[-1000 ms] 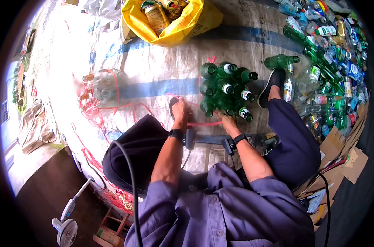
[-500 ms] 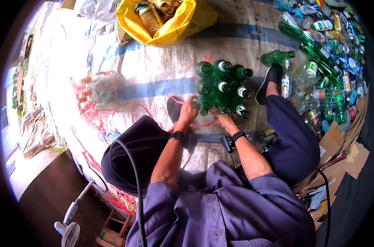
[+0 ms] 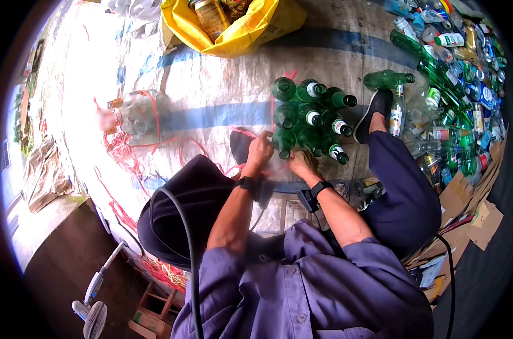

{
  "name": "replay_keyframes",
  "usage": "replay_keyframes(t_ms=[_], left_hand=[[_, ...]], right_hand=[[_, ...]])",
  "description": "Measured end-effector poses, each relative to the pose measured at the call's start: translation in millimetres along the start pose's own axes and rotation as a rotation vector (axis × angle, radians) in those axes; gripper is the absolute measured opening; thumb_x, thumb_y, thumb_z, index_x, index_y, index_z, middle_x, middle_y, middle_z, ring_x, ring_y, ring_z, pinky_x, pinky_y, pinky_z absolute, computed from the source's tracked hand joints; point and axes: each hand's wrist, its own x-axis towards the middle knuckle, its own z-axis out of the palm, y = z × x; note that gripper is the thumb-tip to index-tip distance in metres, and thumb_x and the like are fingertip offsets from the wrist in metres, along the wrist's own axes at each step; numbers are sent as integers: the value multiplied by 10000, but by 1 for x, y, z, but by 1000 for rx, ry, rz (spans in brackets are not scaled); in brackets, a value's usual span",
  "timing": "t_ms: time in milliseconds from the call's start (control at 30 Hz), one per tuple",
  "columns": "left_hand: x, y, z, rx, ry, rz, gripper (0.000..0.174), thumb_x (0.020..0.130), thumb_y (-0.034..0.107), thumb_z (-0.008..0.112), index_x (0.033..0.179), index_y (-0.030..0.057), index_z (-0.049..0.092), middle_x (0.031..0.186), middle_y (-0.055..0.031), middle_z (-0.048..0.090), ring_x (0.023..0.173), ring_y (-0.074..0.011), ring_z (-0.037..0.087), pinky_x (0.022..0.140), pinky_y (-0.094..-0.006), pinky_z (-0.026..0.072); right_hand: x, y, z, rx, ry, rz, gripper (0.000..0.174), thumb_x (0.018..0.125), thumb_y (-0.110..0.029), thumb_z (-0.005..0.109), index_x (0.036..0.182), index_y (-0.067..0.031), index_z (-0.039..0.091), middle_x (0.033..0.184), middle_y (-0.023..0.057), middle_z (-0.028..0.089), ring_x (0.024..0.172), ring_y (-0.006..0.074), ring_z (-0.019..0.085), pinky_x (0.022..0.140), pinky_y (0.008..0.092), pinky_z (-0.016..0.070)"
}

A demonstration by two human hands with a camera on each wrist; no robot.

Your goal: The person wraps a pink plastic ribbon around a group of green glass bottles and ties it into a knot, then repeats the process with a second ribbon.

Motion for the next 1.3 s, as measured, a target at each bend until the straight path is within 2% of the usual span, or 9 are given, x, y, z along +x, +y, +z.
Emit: replay_keyframes(t_ms=[267,333,467,567,633,800,1000,1233,1300], left_hand=[[-2,-14,12,136,-56,-19,215,742,-5,545,953,-12,591,812,-97,585,668,-236,613,611,-348,495],[-2,-2,1,204,-48,163,162,734,-15,545,882,-17,610,851,-101,595,684,-234,618,608,-344,500],[-1,4,-6,424,-188,255,151,731,66,581,839,37,683,767,-201,641,805,-292,655,673,-384,535],[-2,0,6,-342,-40,-430,92,786,101,556,795,36,621,598,-13,495,540,-161,547,511,-321,464],[-3,-11,9,-655,-136,-502,187,844,253,553,737,100,564,559,26,422,501,-93,447,457,-263,346],[-9,-19,15,-850,-237,-413,323,876,406,557,725,123,522,526,69,354,453,-53,367,419,-240,270],[9,5,3,335,-222,-160,91,625,101,703,649,72,621,641,-124,627,652,-303,653,569,-395,504],[10,4,-8,189,-191,-33,80,657,87,620,629,33,567,668,-175,604,665,-375,619,602,-441,495],[-3,-16,7,-30,-236,-206,125,668,84,612,592,43,521,615,-158,564,610,-358,594,573,-427,480]], right_hand=[[21,26,39,273,67,-369,329,845,-236,556,1107,-44,612,1086,168,639,940,337,623,847,423,486],[-7,-6,8,1089,-174,131,203,851,-138,510,988,-41,624,995,193,633,827,316,629,776,389,501],[7,12,42,1097,-165,145,150,809,-50,496,904,-43,611,889,196,627,748,303,630,677,388,500],[16,28,75,433,140,-379,104,762,-7,506,825,-36,584,760,173,606,688,313,617,593,413,474],[10,28,84,904,81,-158,342,867,-441,571,728,-129,580,561,-44,451,454,88,413,415,257,289],[-24,-9,23,1554,-304,509,357,863,-350,568,608,-155,411,502,-86,257,370,71,263,358,249,188],[-39,-38,-45,1149,-223,51,283,867,-286,564,637,-164,453,550,-74,366,410,54,306,381,231,200],[-6,-1,-5,1129,-164,215,236,843,-265,553,633,-181,486,528,-49,368,417,77,322,391,275,199],[6,25,10,573,-254,57,252,841,-305,551,898,-82,653,732,-8,577,606,130,478,560,301,383]])
